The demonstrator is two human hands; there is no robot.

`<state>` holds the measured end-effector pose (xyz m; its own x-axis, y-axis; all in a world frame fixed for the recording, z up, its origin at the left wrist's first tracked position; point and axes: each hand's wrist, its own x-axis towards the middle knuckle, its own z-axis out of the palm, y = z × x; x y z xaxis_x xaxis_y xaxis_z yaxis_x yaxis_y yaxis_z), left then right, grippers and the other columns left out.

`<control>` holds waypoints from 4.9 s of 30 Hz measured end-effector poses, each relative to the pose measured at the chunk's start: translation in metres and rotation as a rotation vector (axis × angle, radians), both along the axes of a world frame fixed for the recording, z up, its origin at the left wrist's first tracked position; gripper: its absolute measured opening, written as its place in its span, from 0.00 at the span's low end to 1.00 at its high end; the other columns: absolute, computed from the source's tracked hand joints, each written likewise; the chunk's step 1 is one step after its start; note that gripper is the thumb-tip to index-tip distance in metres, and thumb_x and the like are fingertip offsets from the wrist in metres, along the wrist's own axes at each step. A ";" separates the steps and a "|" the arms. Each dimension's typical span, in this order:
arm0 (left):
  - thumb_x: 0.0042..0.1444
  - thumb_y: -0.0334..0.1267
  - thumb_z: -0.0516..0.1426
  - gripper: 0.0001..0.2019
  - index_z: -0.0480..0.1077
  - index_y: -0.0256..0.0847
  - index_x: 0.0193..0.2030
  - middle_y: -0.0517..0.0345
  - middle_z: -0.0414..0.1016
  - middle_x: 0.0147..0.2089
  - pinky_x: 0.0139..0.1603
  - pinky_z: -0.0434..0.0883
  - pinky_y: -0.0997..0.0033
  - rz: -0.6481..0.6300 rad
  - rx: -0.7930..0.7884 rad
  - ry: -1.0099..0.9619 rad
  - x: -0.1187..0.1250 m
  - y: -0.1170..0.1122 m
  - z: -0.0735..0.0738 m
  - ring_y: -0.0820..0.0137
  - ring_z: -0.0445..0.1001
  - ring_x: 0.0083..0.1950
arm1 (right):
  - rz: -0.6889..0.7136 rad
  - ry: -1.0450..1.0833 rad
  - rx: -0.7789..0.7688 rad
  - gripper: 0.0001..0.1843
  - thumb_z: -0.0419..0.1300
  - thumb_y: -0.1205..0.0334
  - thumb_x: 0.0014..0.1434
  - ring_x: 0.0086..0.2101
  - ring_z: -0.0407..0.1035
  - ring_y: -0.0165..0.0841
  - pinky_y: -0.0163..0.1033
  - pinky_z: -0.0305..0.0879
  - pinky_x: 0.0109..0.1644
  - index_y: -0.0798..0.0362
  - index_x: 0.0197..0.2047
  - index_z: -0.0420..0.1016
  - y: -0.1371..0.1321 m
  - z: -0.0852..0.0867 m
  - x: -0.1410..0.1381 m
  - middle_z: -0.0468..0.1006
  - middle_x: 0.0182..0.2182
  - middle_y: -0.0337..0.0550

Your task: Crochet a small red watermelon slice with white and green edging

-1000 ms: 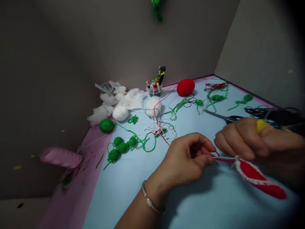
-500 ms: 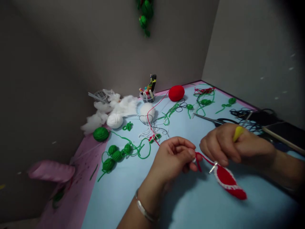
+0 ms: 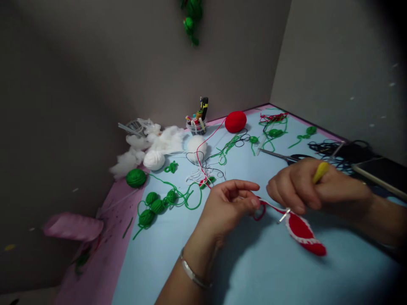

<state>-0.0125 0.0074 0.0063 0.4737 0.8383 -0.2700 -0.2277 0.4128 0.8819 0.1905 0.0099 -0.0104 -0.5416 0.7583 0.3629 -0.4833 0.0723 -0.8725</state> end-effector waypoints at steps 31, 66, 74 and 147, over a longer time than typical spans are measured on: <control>0.50 0.56 0.66 0.23 0.83 0.36 0.41 0.45 0.81 0.44 0.56 0.68 0.61 0.145 0.004 -0.073 0.016 -0.014 -0.002 0.61 0.76 0.48 | -0.170 -0.167 0.246 0.11 0.65 0.61 0.60 0.29 0.74 0.34 0.43 0.72 0.38 0.50 0.26 0.82 0.000 0.002 0.000 0.81 0.26 0.43; 0.38 0.29 0.73 0.64 0.39 0.35 0.76 0.67 0.75 0.26 0.25 0.69 0.76 0.403 0.111 -0.080 0.015 -0.019 0.011 0.76 0.69 0.22 | -0.471 -0.102 -0.460 0.18 0.74 0.43 0.44 0.17 0.62 0.25 0.30 0.59 0.20 0.48 0.31 0.84 -0.021 0.004 -0.029 0.72 0.15 0.37; 0.39 0.32 0.74 0.63 0.39 0.34 0.76 0.66 0.76 0.27 0.29 0.70 0.76 0.415 0.116 -0.131 0.011 -0.015 0.000 0.75 0.71 0.25 | -0.556 -0.310 0.147 0.14 0.65 0.44 0.58 0.30 0.75 0.35 0.38 0.74 0.33 0.43 0.33 0.86 -0.032 0.004 -0.025 0.80 0.27 0.44; 0.30 0.35 0.77 0.64 0.50 0.32 0.74 0.65 0.78 0.27 0.34 0.69 0.74 0.337 -0.035 -0.152 0.009 -0.012 0.001 0.75 0.72 0.26 | -0.636 -0.164 -0.282 0.14 0.72 0.48 0.49 0.22 0.71 0.28 0.32 0.70 0.24 0.48 0.34 0.83 -0.027 0.000 -0.037 0.80 0.22 0.40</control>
